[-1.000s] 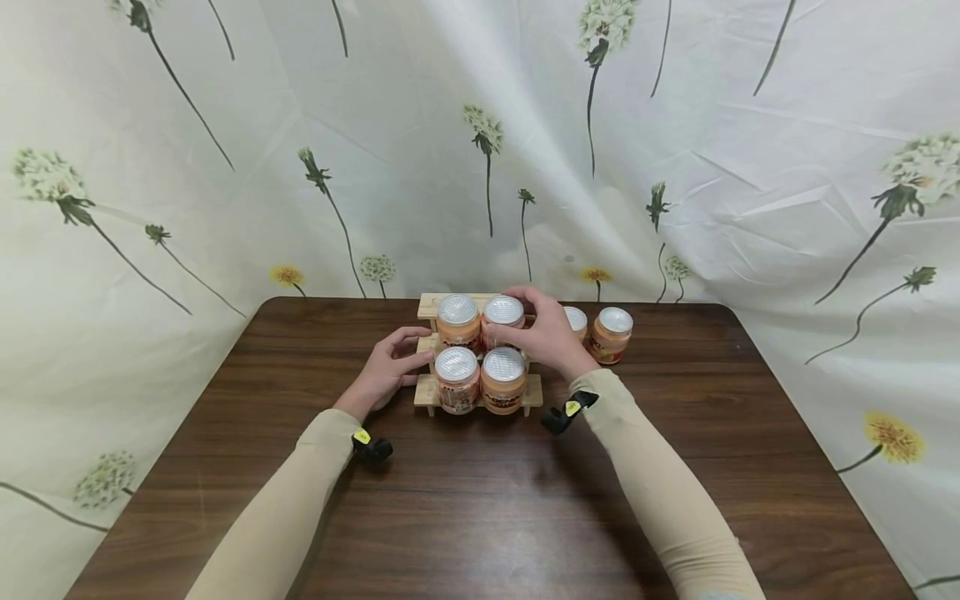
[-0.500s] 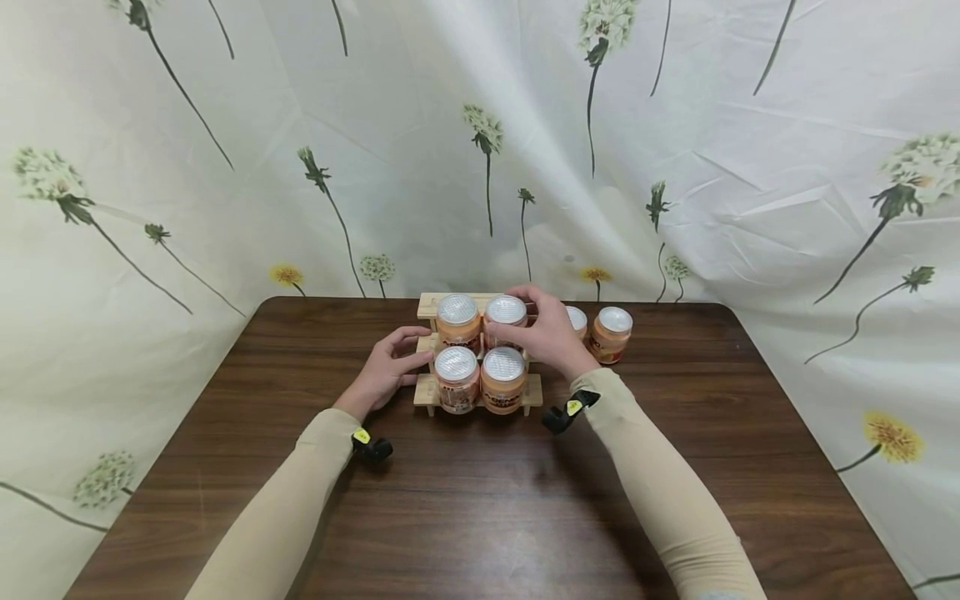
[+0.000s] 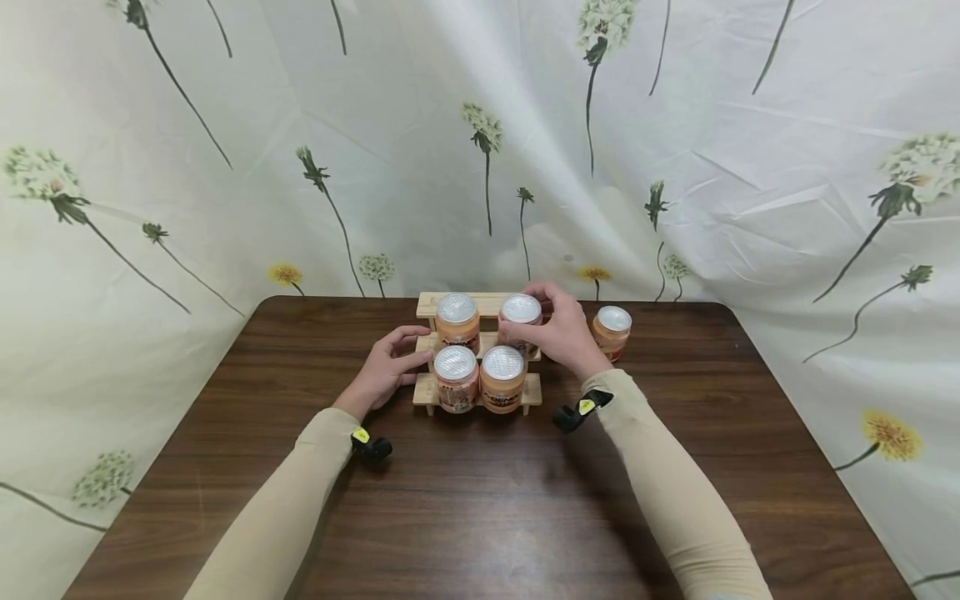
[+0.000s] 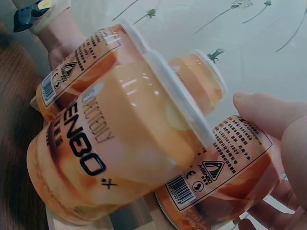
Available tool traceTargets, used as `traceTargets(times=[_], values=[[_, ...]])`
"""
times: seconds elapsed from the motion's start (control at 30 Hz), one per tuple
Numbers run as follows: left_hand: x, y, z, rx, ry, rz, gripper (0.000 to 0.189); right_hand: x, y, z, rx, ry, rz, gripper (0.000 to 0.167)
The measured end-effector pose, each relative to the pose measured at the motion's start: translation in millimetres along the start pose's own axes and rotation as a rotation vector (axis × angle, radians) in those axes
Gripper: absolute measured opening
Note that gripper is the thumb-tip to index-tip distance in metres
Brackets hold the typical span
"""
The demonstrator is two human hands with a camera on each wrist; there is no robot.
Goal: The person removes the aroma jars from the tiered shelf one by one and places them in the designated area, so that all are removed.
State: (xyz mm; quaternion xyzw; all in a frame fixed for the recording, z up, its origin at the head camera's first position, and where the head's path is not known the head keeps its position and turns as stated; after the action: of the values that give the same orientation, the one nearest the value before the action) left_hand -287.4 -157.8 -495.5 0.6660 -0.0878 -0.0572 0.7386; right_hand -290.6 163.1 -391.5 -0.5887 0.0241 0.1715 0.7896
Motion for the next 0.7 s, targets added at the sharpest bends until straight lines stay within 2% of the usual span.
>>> traceTargets(times=[0.47,0.7], values=[[-0.2,1.9,0.5,-0.003,-0.003,0.004,0.047,5.5,-1.7,23.7,0.006,0.074,0.010,0.057],[1.3,1.6,0.1,-0.022,0.005,0.010,0.048,15.0,-4.4,34.3,0.006,0.090,-0.025,0.058]])
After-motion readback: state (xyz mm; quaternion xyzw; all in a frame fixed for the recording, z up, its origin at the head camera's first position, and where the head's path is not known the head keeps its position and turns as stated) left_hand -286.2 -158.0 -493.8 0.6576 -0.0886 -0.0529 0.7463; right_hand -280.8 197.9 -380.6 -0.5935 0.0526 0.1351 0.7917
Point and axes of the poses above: each hand's wrist, its own x-axis away from the middle knuckle, its own z-axis out of the back of the hand, y = z × x, the point moved 1 cm from there along -x, towards the middle knuckle, and after that the axes turned 9 degrees about -x, right-handed, at the moved point
